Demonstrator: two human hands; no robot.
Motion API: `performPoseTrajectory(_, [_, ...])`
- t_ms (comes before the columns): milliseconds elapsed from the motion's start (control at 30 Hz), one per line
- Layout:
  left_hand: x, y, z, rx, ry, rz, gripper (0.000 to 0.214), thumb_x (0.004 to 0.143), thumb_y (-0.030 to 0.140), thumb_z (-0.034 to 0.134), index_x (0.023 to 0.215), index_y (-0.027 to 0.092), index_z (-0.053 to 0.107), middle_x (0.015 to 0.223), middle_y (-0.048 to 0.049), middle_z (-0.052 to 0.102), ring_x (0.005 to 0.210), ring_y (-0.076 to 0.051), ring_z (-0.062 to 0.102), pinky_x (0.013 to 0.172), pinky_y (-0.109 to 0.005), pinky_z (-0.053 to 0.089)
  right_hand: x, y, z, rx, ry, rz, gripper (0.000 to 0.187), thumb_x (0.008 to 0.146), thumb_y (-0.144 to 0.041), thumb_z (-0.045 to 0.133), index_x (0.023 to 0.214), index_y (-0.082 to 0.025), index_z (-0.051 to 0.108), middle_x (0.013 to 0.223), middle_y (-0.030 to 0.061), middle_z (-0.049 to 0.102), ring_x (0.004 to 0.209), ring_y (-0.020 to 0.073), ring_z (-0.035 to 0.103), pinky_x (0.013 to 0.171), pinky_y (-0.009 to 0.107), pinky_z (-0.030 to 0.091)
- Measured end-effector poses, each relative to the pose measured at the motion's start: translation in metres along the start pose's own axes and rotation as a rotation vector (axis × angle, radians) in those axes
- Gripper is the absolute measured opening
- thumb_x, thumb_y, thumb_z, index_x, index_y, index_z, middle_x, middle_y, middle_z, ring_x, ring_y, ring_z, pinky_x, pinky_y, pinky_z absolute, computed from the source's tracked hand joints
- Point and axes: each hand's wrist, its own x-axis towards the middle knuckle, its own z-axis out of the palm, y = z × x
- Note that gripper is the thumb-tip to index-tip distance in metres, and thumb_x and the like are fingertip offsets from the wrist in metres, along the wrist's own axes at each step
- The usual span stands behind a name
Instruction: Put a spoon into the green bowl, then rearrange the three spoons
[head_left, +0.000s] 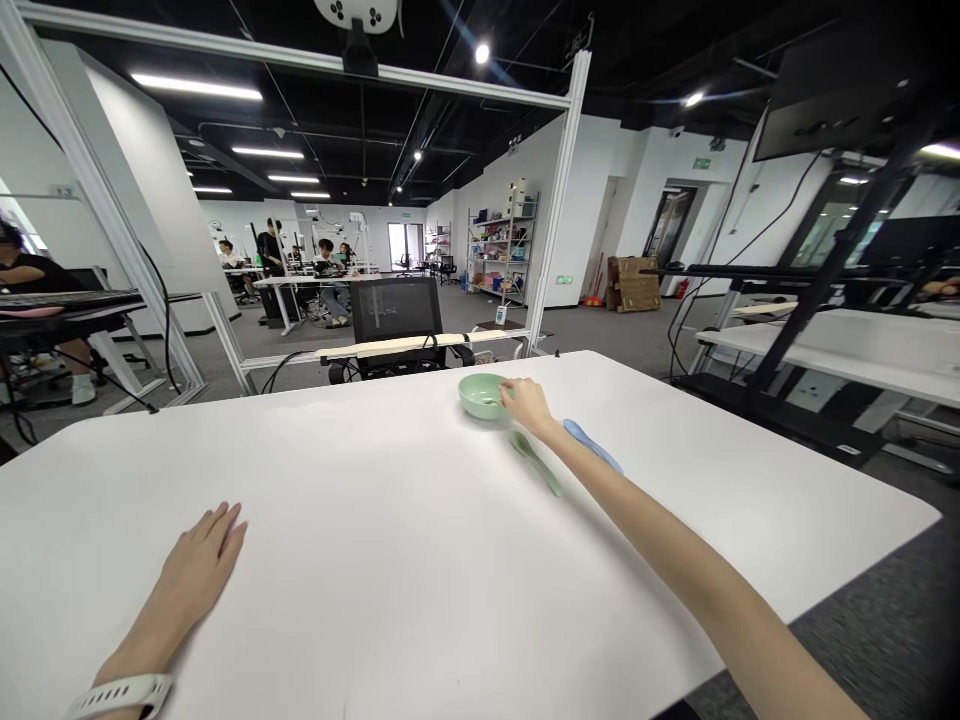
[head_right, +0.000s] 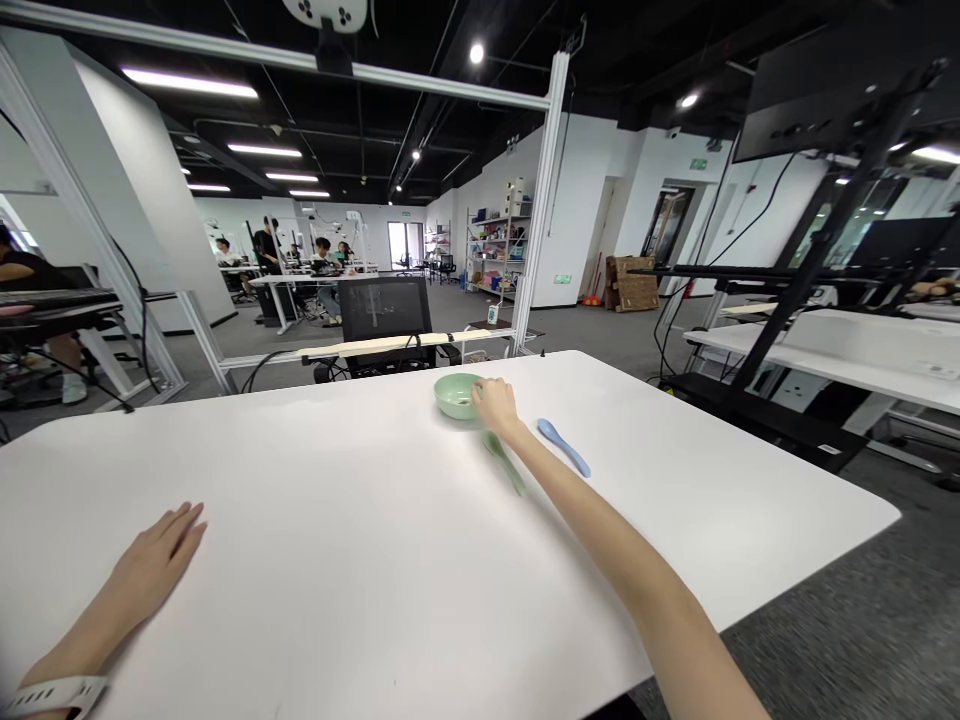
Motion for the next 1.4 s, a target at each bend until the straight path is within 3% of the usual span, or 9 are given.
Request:
performPoseTrajectory(133, [0.000, -0.001, 0.003, -0.025, 0.042, 0.021, 0.079, 0.096, 0.051, 0.020, 0.148, 0.008, 0.062, 0.162, -0.0208, 0.060, 0.155, -0.035, 0.051, 0.127, -0.055, 0.042, -0.028, 0.044, 0.006, 0.172, 0.103, -0.062, 0.045, 0.107, -0.024, 0.042, 0.137, -0.014, 0.073, 0.138, 0.0158, 0.076, 0.132, 0.0306, 0.065, 0.115, 0.043, 0.046])
performPoseTrajectory(300, [0.000, -0.001, 0.004, -0.031, 0.043, 0.012, 0.079, 0.096, 0.051, 0.021, 0.148, 0.007, 0.062, 0.163, -0.0225, 0.059, 0.156, -0.037, 0.050, 0.127, -0.056, 0.041, -0.074, 0.093, 0.027, 0.263, 0.008, -0.195, 0.049, 0.106, -0.027, 0.041, 0.145, -0.018, 0.069, 0.150, 0.0148, 0.069, 0.143, 0.0291, 0.062, 0.122, 0.047, 0.045])
performPoseTrajectory(500, [0.002, -0.004, 0.004, -0.009, 0.018, 0.022, 0.078, 0.095, 0.048, 0.025, 0.149, 0.005, 0.061, 0.163, -0.0227, 0.058, 0.156, -0.038, 0.049, 0.127, -0.055, 0.041, -0.097, 0.112, 0.049, 0.314, -0.072, -0.233, 0.045, 0.104, -0.025, 0.047, 0.137, -0.016, 0.075, 0.150, 0.0170, 0.068, 0.146, 0.0314, 0.060, 0.126, 0.050, 0.044])
performPoseTrajectory(600, [0.002, -0.008, 0.006, -0.005, 0.041, 0.021, 0.074, 0.096, 0.046, 0.027, 0.148, 0.008, 0.062, 0.161, -0.0217, 0.060, 0.154, -0.036, 0.052, 0.125, -0.054, 0.044, -0.097, 0.112, 0.053, 0.346, -0.087, -0.216, 0.044, 0.105, -0.027, 0.046, 0.134, -0.015, 0.077, 0.150, 0.0178, 0.069, 0.147, 0.0313, 0.060, 0.126, 0.048, 0.044])
performPoseTrajectory(800, [0.003, -0.011, 0.011, 0.001, 0.037, 0.035, 0.079, 0.096, 0.047, 0.022, 0.150, 0.002, 0.058, 0.164, -0.0225, 0.056, 0.156, -0.038, 0.049, 0.127, -0.055, 0.040, -0.097, 0.111, 0.049, 0.360, -0.101, -0.211, 0.046, 0.104, -0.027, 0.047, 0.136, -0.014, 0.077, 0.150, 0.0186, 0.068, 0.147, 0.0320, 0.059, 0.126, 0.048, 0.044])
performPoseTrajectory(1067, [0.000, -0.004, 0.004, 0.008, 0.032, 0.026, 0.078, 0.096, 0.047, 0.022, 0.149, 0.004, 0.059, 0.164, -0.0218, 0.057, 0.156, -0.036, 0.049, 0.127, -0.054, 0.041, -0.093, 0.108, 0.046, 0.351, -0.103, -0.195, 0.047, 0.105, -0.027, 0.042, 0.136, -0.013, 0.075, 0.150, 0.0189, 0.068, 0.144, 0.0312, 0.061, 0.124, 0.048, 0.045])
performPoseTrajectory(1167, [-0.001, -0.001, 0.002, 0.006, 0.048, 0.013, 0.073, 0.096, 0.044, 0.026, 0.148, 0.007, 0.061, 0.161, -0.0203, 0.061, 0.154, -0.035, 0.052, 0.125, -0.054, 0.044, -0.071, 0.096, 0.034, 0.340, -0.007, -0.139, 0.044, 0.103, -0.025, 0.044, 0.134, -0.019, 0.075, 0.140, 0.0147, 0.075, 0.132, 0.0285, 0.068, 0.116, 0.045, 0.050])
performPoseTrajectory(1267, [-0.002, 0.000, 0.002, -0.005, 0.062, 0.014, 0.069, 0.095, 0.043, 0.030, 0.145, 0.009, 0.064, 0.159, -0.0192, 0.063, 0.152, -0.035, 0.054, 0.123, -0.055, 0.045, -0.037, 0.069, 0.013, 0.298, 0.074, -0.154, 0.042, 0.104, -0.023, 0.044, 0.129, -0.017, 0.077, 0.125, 0.0153, 0.079, 0.115, 0.0270, 0.072, 0.106, 0.040, 0.054])
performPoseTrajectory(1400, [-0.002, -0.001, 0.001, -0.031, 0.058, 0.007, 0.072, 0.096, 0.048, 0.028, 0.147, 0.010, 0.063, 0.161, -0.0194, 0.062, 0.154, -0.036, 0.052, 0.125, -0.055, 0.043, 0.007, 0.027, -0.010, 0.089, -0.082, -0.163, 0.036, 0.103, -0.018, 0.048, 0.114, -0.014, 0.082, 0.117, 0.0155, 0.082, 0.109, 0.0254, 0.073, 0.096, 0.029, 0.051])
